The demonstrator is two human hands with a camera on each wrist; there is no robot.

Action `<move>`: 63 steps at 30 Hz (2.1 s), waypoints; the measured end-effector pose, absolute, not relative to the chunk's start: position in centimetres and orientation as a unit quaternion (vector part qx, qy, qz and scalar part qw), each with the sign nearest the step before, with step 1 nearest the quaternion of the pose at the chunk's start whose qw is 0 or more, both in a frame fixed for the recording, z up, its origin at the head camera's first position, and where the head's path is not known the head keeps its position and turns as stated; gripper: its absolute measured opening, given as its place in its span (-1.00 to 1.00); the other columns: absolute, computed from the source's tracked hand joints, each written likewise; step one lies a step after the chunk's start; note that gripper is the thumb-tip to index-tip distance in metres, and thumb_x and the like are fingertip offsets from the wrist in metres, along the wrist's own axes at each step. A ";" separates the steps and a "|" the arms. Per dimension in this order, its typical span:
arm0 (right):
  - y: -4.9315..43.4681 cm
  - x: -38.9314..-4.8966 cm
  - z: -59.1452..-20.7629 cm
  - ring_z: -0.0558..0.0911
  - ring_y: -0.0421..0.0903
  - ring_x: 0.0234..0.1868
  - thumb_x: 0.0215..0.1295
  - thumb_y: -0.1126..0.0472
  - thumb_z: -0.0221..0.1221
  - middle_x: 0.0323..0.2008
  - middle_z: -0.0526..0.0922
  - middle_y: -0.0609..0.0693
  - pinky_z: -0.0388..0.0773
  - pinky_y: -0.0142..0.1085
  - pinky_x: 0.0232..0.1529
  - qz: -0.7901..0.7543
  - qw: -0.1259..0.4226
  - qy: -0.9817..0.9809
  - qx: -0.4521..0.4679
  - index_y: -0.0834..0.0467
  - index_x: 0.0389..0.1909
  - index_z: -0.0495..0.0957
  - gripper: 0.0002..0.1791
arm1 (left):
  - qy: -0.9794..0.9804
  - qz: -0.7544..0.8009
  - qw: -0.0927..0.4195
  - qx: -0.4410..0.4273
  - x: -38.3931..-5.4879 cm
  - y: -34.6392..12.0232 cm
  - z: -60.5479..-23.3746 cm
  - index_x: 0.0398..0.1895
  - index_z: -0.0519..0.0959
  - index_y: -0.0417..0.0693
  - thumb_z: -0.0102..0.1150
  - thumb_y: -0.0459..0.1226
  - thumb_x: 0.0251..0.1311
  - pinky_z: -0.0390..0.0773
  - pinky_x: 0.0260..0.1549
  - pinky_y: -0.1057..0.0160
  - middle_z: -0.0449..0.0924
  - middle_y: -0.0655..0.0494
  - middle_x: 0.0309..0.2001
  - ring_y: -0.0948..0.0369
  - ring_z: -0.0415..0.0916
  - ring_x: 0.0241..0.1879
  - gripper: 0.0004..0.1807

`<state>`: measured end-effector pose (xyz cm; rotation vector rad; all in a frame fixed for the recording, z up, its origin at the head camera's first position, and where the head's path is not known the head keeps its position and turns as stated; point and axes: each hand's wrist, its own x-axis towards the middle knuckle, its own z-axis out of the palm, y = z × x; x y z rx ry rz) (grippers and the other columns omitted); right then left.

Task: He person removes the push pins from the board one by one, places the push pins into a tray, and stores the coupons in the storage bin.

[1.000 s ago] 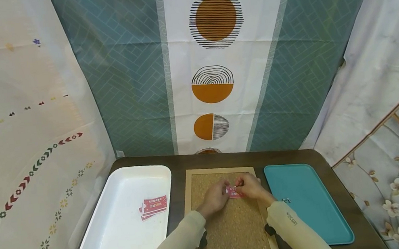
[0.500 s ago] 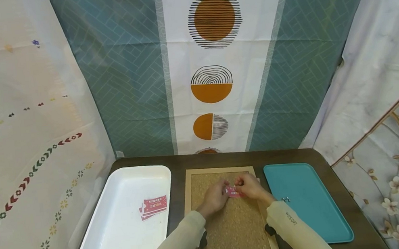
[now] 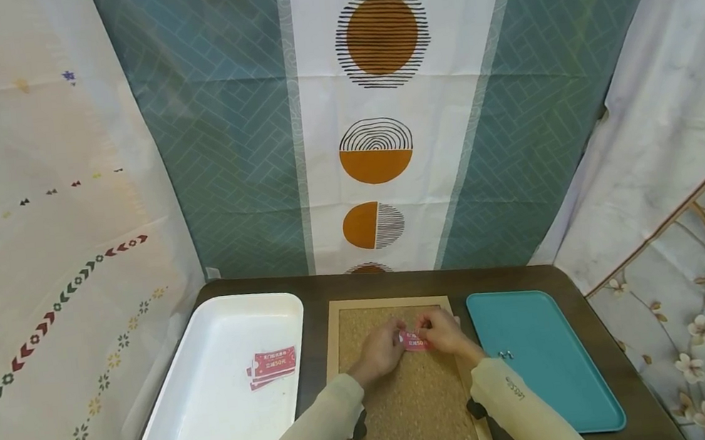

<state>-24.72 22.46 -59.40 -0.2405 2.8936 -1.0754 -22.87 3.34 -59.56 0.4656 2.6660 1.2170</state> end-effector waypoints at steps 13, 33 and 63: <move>22.8 -24.8 -58.7 0.55 -0.05 -0.24 0.36 0.37 0.27 -0.41 0.64 -0.04 0.05 0.44 0.21 -0.369 0.057 0.925 -0.066 0.16 -0.37 0.65 -0.90 | 0.886 0.425 0.084 0.167 -22.7 3.0 -59.4 0.21 0.57 -0.11 0.26 -0.37 0.43 0.35 -0.57 0.37 0.49 0.20 -0.44 0.33 0.37 -0.49 -0.67; 25.8 -24.3 -58.0 0.50 -0.15 -0.39 0.17 0.45 0.28 -0.43 0.64 -0.01 0.43 -0.30 -0.37 -0.404 0.059 0.906 -0.108 0.21 -0.39 0.63 -0.91 | 0.867 0.457 0.105 0.166 -22.5 0.0 -56.9 0.30 0.52 -0.13 0.16 -0.38 0.49 0.54 -0.38 0.25 0.60 0.09 -0.19 0.22 0.53 -0.30 -0.64; 29.6 -22.3 -57.3 0.62 -0.22 -0.30 0.35 0.37 0.36 -0.25 0.79 0.06 0.60 -0.33 -0.27 -0.422 0.054 0.897 -0.118 0.30 -0.20 0.75 -0.92 | 0.871 0.445 0.049 0.201 -22.8 -3.2 -55.2 0.22 0.56 -0.20 0.23 -0.42 0.40 0.51 -0.45 0.35 0.63 0.08 -0.24 0.26 0.51 -0.36 -0.65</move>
